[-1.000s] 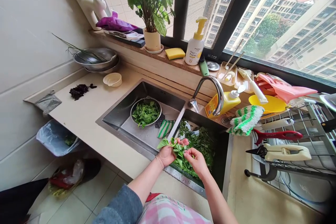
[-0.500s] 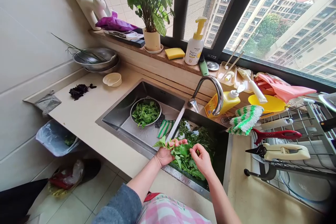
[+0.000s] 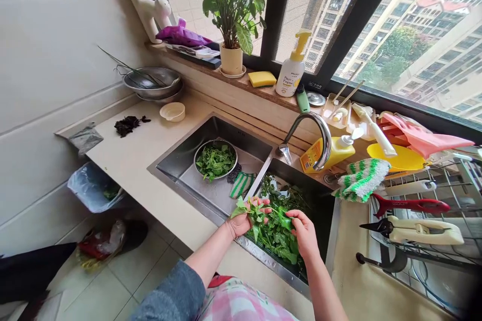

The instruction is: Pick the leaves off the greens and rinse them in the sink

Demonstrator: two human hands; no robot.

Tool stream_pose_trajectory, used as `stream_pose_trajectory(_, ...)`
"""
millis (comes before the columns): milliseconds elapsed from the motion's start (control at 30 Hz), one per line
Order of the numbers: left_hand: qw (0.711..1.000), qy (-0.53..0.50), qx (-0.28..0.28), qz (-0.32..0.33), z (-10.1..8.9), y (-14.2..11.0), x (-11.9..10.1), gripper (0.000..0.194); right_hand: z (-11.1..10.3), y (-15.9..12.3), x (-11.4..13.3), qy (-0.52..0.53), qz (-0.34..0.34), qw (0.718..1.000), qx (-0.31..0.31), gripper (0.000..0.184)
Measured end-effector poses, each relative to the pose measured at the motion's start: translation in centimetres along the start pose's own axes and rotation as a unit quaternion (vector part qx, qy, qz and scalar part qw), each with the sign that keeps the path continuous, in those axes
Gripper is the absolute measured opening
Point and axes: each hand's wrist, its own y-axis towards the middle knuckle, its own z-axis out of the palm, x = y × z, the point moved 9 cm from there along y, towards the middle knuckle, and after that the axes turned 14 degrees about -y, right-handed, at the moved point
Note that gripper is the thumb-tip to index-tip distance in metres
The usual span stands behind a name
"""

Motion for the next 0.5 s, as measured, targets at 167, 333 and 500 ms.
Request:
stream_pose_trajectory(167,0.999,0.024,-0.003,0.041,0.8,-0.9,-1.1,0.022,1.2,-0.6,0.7,0.048,0.030,0.998,0.027,0.020)
stream_pose_trajectory(333,0.996,0.036,-0.010,0.086,1.5,-2.3,-3.6,0.028,6.1,-2.2,6.4,-0.045,-0.056,0.994,0.080,0.032)
stream_pose_trajectory(500,0.977,0.105,-0.029,0.181,1.1,-5.9,-11.0,0.023,14.3,-3.4,12.1,-0.045,-0.112,0.984,0.134,0.035)
